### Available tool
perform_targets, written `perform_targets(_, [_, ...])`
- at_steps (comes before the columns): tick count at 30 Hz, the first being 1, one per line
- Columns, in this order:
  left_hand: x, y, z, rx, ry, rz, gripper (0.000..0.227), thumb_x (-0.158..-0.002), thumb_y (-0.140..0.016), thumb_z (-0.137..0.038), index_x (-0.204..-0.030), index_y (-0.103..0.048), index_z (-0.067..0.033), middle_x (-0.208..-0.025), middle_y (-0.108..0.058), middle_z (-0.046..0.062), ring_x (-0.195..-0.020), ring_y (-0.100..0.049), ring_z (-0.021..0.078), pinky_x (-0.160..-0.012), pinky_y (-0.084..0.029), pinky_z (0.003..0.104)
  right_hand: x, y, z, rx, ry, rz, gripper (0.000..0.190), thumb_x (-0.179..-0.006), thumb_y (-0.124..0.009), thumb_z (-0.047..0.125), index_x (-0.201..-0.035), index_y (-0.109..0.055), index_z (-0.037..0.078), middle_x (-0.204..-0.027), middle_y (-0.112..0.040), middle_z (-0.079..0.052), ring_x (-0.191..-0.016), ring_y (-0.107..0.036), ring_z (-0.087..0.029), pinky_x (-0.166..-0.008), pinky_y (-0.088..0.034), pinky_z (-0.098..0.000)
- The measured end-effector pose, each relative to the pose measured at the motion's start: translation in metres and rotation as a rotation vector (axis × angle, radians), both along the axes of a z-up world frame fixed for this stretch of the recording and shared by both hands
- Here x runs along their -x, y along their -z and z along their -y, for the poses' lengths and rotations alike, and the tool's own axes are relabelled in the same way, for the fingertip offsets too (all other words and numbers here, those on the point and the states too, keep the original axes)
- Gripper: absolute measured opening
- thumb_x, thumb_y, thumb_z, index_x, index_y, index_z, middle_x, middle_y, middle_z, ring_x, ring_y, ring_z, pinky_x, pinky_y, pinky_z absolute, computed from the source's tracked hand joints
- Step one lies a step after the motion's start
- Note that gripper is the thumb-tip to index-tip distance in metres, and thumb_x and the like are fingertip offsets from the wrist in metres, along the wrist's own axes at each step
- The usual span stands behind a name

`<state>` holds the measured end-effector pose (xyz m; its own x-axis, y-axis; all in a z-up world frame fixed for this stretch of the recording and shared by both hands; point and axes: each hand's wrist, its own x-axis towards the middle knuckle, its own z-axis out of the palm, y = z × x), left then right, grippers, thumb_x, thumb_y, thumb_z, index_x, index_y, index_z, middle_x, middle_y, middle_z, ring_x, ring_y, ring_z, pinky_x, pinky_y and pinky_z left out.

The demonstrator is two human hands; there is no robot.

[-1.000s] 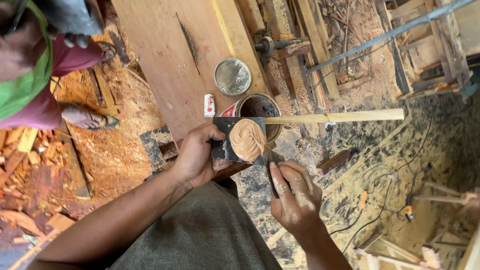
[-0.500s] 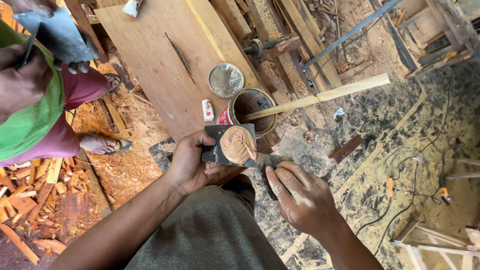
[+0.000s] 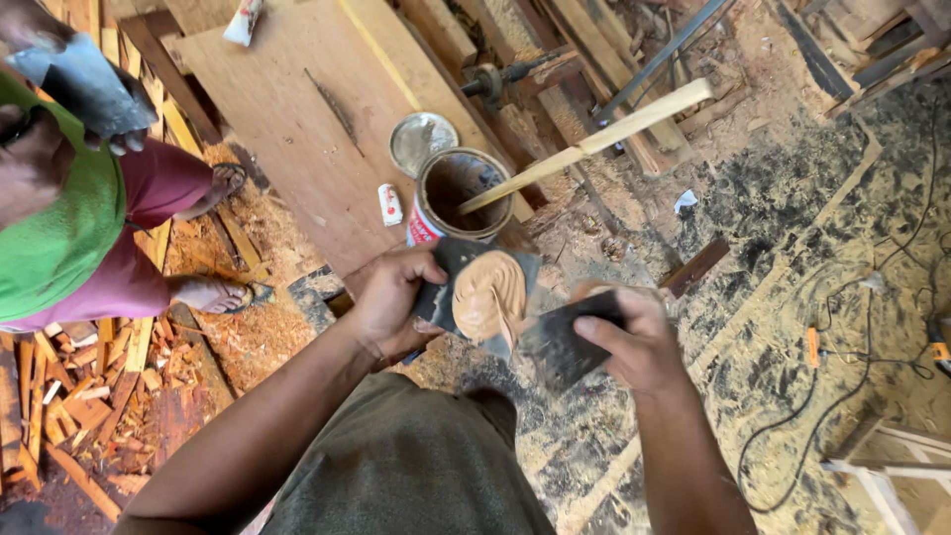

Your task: The person scoops wood filler from a can onto a putty knife and applies it to the grooves of a wooden slatted surface using a smaller scraper. The person repeatedly transfers filler and smooths it into the gaps.

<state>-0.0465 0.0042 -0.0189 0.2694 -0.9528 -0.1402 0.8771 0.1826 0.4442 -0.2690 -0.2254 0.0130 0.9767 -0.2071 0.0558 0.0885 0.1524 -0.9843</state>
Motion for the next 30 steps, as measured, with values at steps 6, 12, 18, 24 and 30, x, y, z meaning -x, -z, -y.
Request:
perform_targets(6, [0.059, 0.006, 0.052, -0.085, 0.055, 0.008, 0.036, -0.083, -0.046, -0.01, -0.113, -0.061, 0.0025, -0.074, -0.063, 0.009, -0.043, -0.048, 0.0143, -0.036, -0.031, 0.025, 0.075, 0.086, 0.034, -0.236, 0.086, -0.287, 0.019, -0.089, -0.074, 0.002, -0.103, -0.07, -0.01, -0.095, -0.072, -0.013, -0.081, -0.071, -0.019, -0.07, -0.06, -0.0328])
perform_targets(12, [0.178, 0.014, 0.123, -0.047, 0.212, 0.04, 0.024, -0.09, -0.048, -0.013, -0.106, -0.058, 0.0018, -0.069, -0.059, 0.009, -0.043, -0.046, 0.0152, -0.037, -0.032, 0.026, 0.254, 0.105, 0.04, -0.588, 0.898, -0.106, 0.022, -0.081, -0.068, 0.0, -0.102, -0.072, 0.001, -0.094, -0.075, -0.009, -0.082, -0.073, -0.022, -0.07, -0.061, -0.0357])
perform_targets(18, [0.327, 0.017, 0.194, -0.261, 0.384, 0.132, 0.031, -0.083, -0.044, -0.01, -0.109, -0.061, -0.0059, -0.073, -0.061, 0.006, -0.045, -0.047, 0.0146, -0.038, -0.032, 0.03, 0.361, 0.046, -0.038, 1.264, 1.649, -0.509, 0.005, -0.094, -0.069, 0.008, -0.097, -0.073, 0.008, -0.096, -0.071, -0.007, -0.08, -0.064, -0.027, -0.066, -0.054, -0.0378])
perform_targets(24, [0.462, 0.023, 0.248, -0.138, 0.664, 0.094, 0.021, -0.087, -0.049, -0.012, -0.104, -0.057, -0.0031, -0.069, -0.057, 0.008, -0.041, -0.046, 0.0174, -0.039, -0.038, 0.032, 0.399, 0.018, -0.092, 1.076, 1.684, -0.452, 0.022, -0.095, -0.06, -0.002, -0.116, -0.067, -0.004, -0.105, -0.068, -0.018, -0.086, -0.071, -0.029, -0.07, -0.059, -0.0363])
perform_targets(30, [0.562, 0.038, 0.291, -0.121, 0.929, 0.165, 0.031, -0.085, -0.05, -0.012, -0.109, -0.061, 0.0026, -0.075, -0.062, 0.009, -0.045, -0.051, 0.0152, -0.038, -0.039, 0.028, 0.477, -0.008, -0.108, 0.858, 2.013, -0.624, 0.018, -0.095, -0.059, -0.004, -0.111, -0.068, -0.005, -0.103, -0.069, -0.019, -0.085, -0.072, -0.029, -0.072, -0.058, -0.0359])
